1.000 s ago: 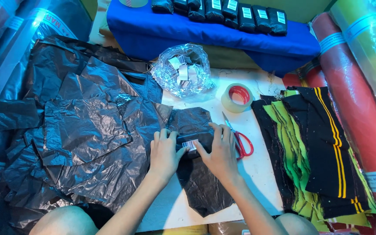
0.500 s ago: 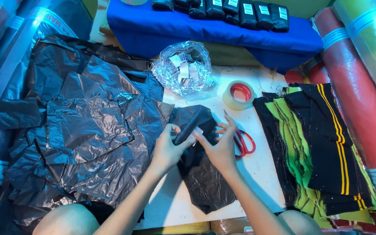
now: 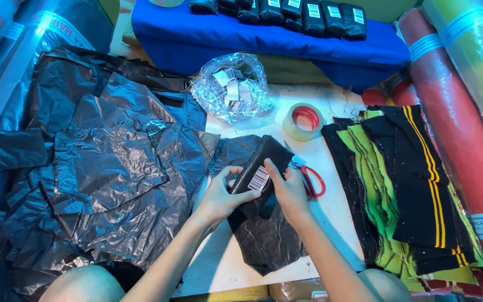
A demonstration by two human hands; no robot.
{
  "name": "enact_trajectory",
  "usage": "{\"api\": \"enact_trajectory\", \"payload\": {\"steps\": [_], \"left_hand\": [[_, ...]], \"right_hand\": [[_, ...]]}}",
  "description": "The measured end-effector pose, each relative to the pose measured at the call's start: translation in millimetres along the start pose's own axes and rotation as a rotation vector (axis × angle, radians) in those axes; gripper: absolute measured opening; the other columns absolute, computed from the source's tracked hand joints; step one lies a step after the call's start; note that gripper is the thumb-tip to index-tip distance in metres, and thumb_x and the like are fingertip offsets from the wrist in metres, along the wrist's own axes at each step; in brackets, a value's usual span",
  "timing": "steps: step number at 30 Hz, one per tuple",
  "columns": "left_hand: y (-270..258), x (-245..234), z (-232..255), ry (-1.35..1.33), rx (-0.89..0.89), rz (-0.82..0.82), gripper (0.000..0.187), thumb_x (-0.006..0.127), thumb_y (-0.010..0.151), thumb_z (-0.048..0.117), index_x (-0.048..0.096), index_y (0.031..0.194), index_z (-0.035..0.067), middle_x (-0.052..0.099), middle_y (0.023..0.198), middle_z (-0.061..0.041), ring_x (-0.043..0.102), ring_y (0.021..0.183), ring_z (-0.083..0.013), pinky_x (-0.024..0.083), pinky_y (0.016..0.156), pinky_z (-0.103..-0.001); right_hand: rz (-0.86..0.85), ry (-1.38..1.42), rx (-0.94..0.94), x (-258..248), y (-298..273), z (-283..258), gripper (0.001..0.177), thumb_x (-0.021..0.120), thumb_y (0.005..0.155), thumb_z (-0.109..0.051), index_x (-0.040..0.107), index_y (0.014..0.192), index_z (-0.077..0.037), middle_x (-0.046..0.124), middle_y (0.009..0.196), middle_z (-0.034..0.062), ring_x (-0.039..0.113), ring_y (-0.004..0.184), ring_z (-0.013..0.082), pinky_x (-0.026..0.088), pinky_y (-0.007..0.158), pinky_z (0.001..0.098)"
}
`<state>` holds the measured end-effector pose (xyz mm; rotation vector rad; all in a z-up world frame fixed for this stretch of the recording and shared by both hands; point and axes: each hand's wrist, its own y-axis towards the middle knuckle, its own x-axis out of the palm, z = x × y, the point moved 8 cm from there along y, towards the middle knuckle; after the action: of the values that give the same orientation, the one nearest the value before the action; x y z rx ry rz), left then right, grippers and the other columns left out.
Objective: A person is wrapping small items in black plastic film and securing them with clear adhesive tape on a low work surface.
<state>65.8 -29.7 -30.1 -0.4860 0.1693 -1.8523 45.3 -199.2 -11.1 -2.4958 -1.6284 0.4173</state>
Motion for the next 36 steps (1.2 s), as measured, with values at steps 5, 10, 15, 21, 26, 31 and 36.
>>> {"api": "enact_trajectory", "payload": {"steps": [5,10,15,21,26,31,36], "left_hand": [[-3.7,-1.4,12.1,0.083,0.01,0.033,0.076,0.093,0.068,0.004,0.059,0.136,0.005,0.069,0.12,-0.026,0.065,0.106,-0.033,0.06,0.084,-0.044],[-2.0,-30.6,22.5,-0.123,-0.007,0.278,0.074,0.09,0.076,0.01,0.054,0.14,0.001,0.065,0.11,-0.015,0.066,0.099,-0.0223,0.06,0.082,-0.038],[-8.1,-40.6,42.4,-0.19,0.063,0.342,0.065,0.078,0.091,0.021,0.048,0.144,-0.001,0.065,0.129,-0.026,0.07,0.114,-0.0358,0.057,0.092,-0.045],[-15.1,-42.1,54.4,0.052,0.124,0.321,0.077,0.093,0.075,0.015,0.055,0.14,0.003,0.063,0.13,-0.033,0.067,0.119,-0.0454,0.06,0.092,-0.046],[-6.3,-40.2,72.5,-0.156,0.198,0.252,0.07,0.066,0.086,0.03,0.044,0.147,0.004,0.058,0.13,-0.018,0.062,0.107,-0.0233,0.053,0.092,-0.033],[5.0,-61.2,93.1,-0.038,0.273,0.345,0.061,0.065,0.099,0.041,0.049,0.147,0.007,0.053,0.144,-0.025,0.051,0.136,-0.0421,0.05,0.107,-0.052],[18.0,-86.1,81.2,-0.022,0.189,0.494,0.033,0.06,0.102,0.031,0.063,0.125,0.008,0.064,0.123,-0.018,0.069,0.112,-0.028,0.056,0.091,-0.035]], "right_hand": [[0.003,0.044,0.084,3.2,-5.7,-9.4,0.055,0.069,0.097,-0.048,0.066,0.119,0.002,0.07,0.12,0.0264,0.067,0.122,0.0347,0.049,0.102,0.0457],[-0.101,0.495,0.095,-0.9,14.5,20.5,0.047,0.082,0.088,-0.018,0.059,0.119,0.01,0.067,0.113,0.0282,0.072,0.099,0.0377,0.056,0.086,0.044],[-0.224,0.453,0.036,11.3,-6.4,5.1,0.033,0.079,0.087,-0.007,0.068,0.114,0.007,0.076,0.103,0.0306,0.078,0.086,0.0432,0.061,0.07,0.0378],[-0.258,0.431,0.122,18.5,-28.6,3.8,0.07,0.064,0.1,-0.03,0.035,0.14,0.02,0.065,0.096,0.045,0.073,0.082,0.0514,0.057,0.077,0.0426],[-0.305,0.462,0.138,10.3,-16.2,-3.1,0.035,0.06,0.099,-0.018,0.057,0.117,0.012,0.064,0.095,0.023,0.057,0.079,0.0224,0.045,0.067,0.0316],[-0.299,0.413,-0.014,42.0,10.8,-62.3,0.033,0.064,0.099,-0.016,0.065,0.125,0.002,0.071,0.109,0.025,0.068,0.089,0.0305,0.048,0.076,0.035],[-0.306,0.584,-0.069,96.4,85.3,-129.6,0.023,0.074,0.097,-0.022,0.067,0.109,-0.005,0.071,0.1,0.0171,0.069,0.08,0.0233,0.049,0.066,0.0249]]}}
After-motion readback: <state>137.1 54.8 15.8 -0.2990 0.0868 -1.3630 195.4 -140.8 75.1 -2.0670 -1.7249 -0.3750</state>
